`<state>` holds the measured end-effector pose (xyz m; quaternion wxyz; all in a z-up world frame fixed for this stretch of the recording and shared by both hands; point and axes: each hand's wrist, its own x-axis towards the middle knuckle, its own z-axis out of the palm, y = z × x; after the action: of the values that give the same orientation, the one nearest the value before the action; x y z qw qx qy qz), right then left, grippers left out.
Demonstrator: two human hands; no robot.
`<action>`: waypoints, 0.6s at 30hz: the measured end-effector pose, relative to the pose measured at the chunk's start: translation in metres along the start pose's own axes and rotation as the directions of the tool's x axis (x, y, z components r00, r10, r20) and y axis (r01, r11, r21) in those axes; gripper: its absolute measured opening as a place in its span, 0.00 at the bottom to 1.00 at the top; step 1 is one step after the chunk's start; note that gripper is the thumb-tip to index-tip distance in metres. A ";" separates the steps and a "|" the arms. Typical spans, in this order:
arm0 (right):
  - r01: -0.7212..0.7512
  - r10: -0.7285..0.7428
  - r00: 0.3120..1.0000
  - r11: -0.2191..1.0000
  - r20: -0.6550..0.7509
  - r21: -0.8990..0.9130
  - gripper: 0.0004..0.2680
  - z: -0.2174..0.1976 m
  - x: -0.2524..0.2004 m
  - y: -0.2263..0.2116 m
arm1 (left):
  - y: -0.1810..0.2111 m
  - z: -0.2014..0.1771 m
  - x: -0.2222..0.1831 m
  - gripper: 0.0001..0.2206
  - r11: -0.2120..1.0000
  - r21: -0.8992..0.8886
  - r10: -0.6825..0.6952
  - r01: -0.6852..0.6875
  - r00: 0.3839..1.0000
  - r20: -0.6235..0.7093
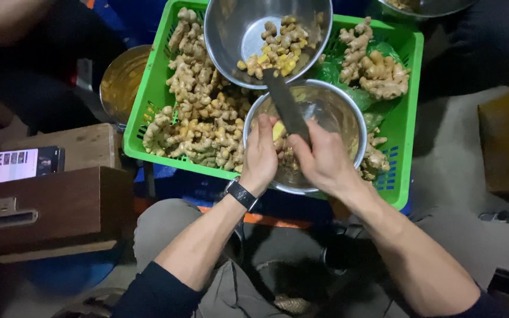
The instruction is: Peeling ginger roots with a knife and placing them in a bowl.
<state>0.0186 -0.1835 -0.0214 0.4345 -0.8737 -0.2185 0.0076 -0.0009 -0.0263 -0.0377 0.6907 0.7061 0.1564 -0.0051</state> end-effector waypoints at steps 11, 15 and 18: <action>-0.027 0.029 0.999 0.996 0.023 -0.089 0.10 -0.008 -0.005 -0.028 | 0.028 0.010 -0.001 0.39 0.999 -0.037 0.014 -0.013 1.000 0.013; -0.012 0.008 0.999 0.996 -0.039 -0.092 0.08 -0.013 0.006 -0.003 | 0.024 0.014 -0.010 0.35 0.998 -0.060 -0.024 0.025 1.000 0.006; -0.041 0.041 0.999 0.999 0.005 0.018 0.09 -0.005 0.001 -0.003 | 0.046 0.014 -0.014 0.40 1.000 -0.022 0.016 -0.015 0.998 0.053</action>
<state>0.0191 -0.1859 -0.0157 0.4415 -0.8741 -0.2014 0.0203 -0.0005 -0.0433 0.0100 0.7020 0.6995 0.1326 -0.0170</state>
